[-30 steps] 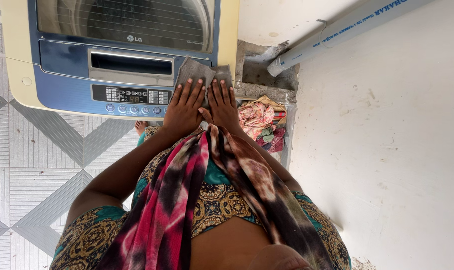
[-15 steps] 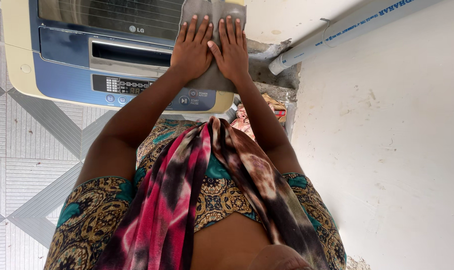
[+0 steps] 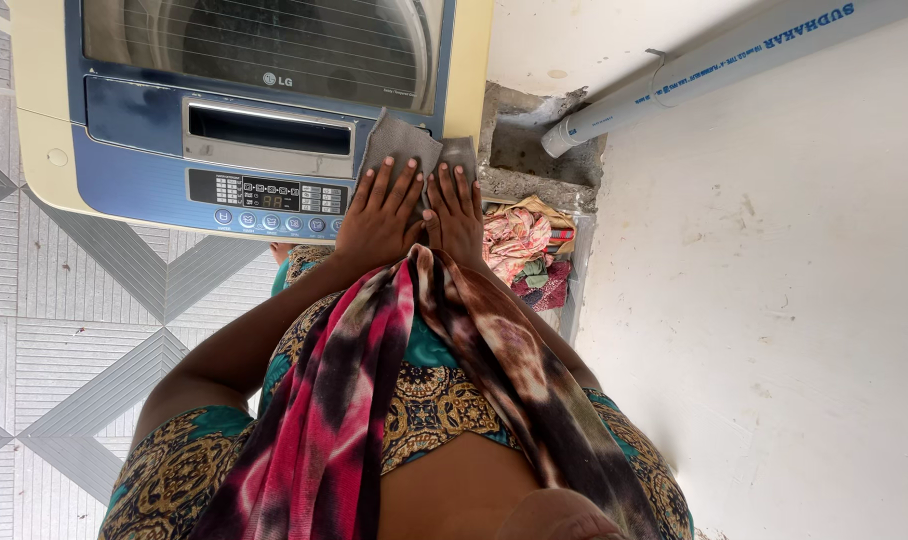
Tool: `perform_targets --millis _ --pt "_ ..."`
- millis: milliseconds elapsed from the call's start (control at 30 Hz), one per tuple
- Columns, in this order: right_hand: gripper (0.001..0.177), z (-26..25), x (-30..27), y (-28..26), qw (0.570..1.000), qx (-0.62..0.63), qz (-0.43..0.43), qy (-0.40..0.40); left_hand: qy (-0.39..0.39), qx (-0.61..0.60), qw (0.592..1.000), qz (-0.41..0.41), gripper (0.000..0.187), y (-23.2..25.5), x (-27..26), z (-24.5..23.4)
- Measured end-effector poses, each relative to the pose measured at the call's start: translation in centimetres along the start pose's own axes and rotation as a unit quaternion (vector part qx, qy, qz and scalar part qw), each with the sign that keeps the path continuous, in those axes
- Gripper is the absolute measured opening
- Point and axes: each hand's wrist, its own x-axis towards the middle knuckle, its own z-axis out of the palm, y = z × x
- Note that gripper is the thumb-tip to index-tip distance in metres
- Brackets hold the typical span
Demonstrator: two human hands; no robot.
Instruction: The person wipes the top and control panel of a washing machine using a cloth.
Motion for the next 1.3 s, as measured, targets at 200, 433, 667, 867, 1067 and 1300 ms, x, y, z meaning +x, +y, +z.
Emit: perform_targets --millis 200,433,667,867,1067,1300 --pt "0.052 -1.2 5.3 2.1 0.999 0.039 0.003 0.02 -0.011 0.022 1.0 0.005 0.064 -1.0 4.2 0.5" --pt "0.052 0.9 13.7 6.7 0.999 -0.028 0.016 0.041 -0.033 -0.008 0.997 -0.066 0.063 -4.0 12.2 2.0" --pt "0.054 2.4 17.3 8.9 0.996 -0.06 0.064 -0.006 -0.054 -0.025 0.994 -0.097 0.066 -5.6 15.1 2.3" --pt "0.055 0.9 12.4 6.5 0.998 -0.052 0.044 0.0 -0.038 -0.02 0.997 -0.071 0.068 -3.9 10.5 1.1" --pt "0.056 -2.0 5.7 1.0 0.997 -0.068 0.033 -0.011 -0.009 -0.017 0.999 -0.046 0.064 -0.9 3.5 0.6" --pt "0.058 -3.3 4.5 -2.7 0.997 -0.052 -0.04 -0.051 -0.01 0.017 1.0 -0.023 0.062 -1.7 -1.0 -0.9"
